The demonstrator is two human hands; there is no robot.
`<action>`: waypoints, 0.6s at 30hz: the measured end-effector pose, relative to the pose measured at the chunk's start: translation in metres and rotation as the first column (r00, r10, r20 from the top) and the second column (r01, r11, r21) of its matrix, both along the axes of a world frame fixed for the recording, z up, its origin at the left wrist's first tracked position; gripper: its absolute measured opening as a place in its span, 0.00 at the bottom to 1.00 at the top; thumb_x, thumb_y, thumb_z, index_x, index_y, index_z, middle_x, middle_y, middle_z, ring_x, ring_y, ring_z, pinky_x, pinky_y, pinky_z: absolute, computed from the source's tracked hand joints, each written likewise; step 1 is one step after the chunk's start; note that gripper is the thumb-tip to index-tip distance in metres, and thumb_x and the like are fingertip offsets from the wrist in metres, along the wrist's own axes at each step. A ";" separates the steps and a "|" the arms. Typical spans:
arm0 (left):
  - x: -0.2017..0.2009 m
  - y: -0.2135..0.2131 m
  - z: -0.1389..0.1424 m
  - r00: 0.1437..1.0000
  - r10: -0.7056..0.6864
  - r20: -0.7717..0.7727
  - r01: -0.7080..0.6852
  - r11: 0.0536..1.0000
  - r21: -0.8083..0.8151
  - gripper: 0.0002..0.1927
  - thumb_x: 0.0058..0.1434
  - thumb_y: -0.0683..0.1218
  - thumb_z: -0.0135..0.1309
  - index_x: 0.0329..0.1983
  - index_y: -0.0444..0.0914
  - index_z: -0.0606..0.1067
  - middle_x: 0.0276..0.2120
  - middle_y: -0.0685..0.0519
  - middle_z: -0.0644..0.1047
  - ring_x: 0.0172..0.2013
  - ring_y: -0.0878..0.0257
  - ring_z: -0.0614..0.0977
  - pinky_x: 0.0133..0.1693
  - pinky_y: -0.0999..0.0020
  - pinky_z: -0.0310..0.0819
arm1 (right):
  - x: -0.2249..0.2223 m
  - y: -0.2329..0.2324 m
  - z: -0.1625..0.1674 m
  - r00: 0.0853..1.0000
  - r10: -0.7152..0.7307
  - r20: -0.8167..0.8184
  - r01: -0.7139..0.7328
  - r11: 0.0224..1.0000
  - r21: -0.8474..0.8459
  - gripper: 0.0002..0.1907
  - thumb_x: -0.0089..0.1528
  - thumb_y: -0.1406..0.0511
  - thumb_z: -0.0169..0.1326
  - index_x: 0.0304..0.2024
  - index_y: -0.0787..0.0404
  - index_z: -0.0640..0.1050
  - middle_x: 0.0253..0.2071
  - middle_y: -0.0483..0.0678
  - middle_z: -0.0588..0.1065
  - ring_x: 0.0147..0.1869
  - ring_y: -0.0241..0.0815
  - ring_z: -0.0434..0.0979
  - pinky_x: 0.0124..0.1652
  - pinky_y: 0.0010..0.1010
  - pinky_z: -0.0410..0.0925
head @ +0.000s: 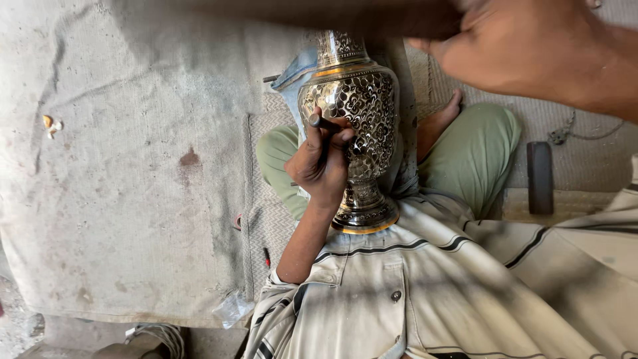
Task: The person sits on the floor holding a steel punch against the engraved surface of a brass vase and strikes the punch with a wooden mallet, working the decorative pattern across the vase body and repositioning the punch repeatedly.
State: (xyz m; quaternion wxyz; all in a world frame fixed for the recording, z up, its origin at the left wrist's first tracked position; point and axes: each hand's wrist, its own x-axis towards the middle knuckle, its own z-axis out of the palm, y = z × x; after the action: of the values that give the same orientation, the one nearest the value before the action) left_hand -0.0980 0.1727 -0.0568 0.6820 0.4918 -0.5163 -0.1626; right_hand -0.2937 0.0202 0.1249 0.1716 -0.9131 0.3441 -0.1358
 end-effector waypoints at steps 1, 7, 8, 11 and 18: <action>0.000 0.000 0.000 1.000 -0.009 -0.020 0.009 1.000 0.002 0.36 0.65 0.26 0.58 0.72 0.45 0.69 0.36 0.50 0.82 0.39 0.67 0.84 0.48 0.73 0.81 | 0.003 0.001 0.004 0.997 0.066 -0.049 -0.069 0.995 -0.072 0.18 0.57 0.74 0.59 0.50 0.66 0.80 0.25 0.57 0.75 0.22 0.49 0.74 0.24 0.41 0.68; -0.001 0.003 -0.002 0.997 -0.025 -0.071 0.026 1.000 0.004 0.35 0.65 0.26 0.58 0.71 0.44 0.71 0.36 0.48 0.81 0.38 0.67 0.82 0.48 0.73 0.79 | 0.021 0.014 0.029 0.985 0.116 -0.132 -0.134 0.981 -0.140 0.25 0.51 0.74 0.59 0.53 0.64 0.79 0.26 0.56 0.77 0.26 0.48 0.79 0.27 0.37 0.72; -0.001 0.003 -0.002 0.995 -0.038 -0.089 0.037 0.999 -0.005 0.34 0.65 0.25 0.58 0.71 0.44 0.72 0.35 0.47 0.81 0.39 0.66 0.82 0.48 0.73 0.79 | 0.020 0.015 0.033 0.977 0.143 -0.161 -0.170 0.971 -0.170 0.23 0.50 0.73 0.61 0.49 0.62 0.80 0.26 0.54 0.77 0.27 0.48 0.79 0.27 0.38 0.71; -0.001 0.004 -0.002 0.995 -0.048 -0.091 0.048 0.999 -0.002 0.35 0.66 0.25 0.56 0.72 0.43 0.69 0.39 0.48 0.82 0.38 0.68 0.83 0.49 0.73 0.79 | 0.020 0.017 0.037 0.986 0.062 -0.157 -0.067 0.997 -0.030 0.27 0.51 0.75 0.59 0.54 0.60 0.79 0.26 0.54 0.76 0.27 0.49 0.79 0.27 0.39 0.71; 0.003 0.003 0.003 0.999 -0.034 -0.033 0.034 0.999 0.005 0.33 0.65 0.25 0.57 0.69 0.45 0.73 0.39 0.49 0.82 0.38 0.67 0.83 0.50 0.72 0.79 | 0.018 0.021 0.034 0.993 0.003 -0.118 -0.024 0.985 -0.173 0.21 0.50 0.73 0.63 0.47 0.64 0.80 0.25 0.56 0.74 0.27 0.52 0.77 0.28 0.40 0.70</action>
State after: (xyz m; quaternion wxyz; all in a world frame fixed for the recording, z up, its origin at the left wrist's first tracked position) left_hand -0.0953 0.1758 -0.0536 0.6864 0.4820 -0.5126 -0.1836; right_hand -0.2759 0.0409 0.1591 0.0713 -0.9334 0.3340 -0.1101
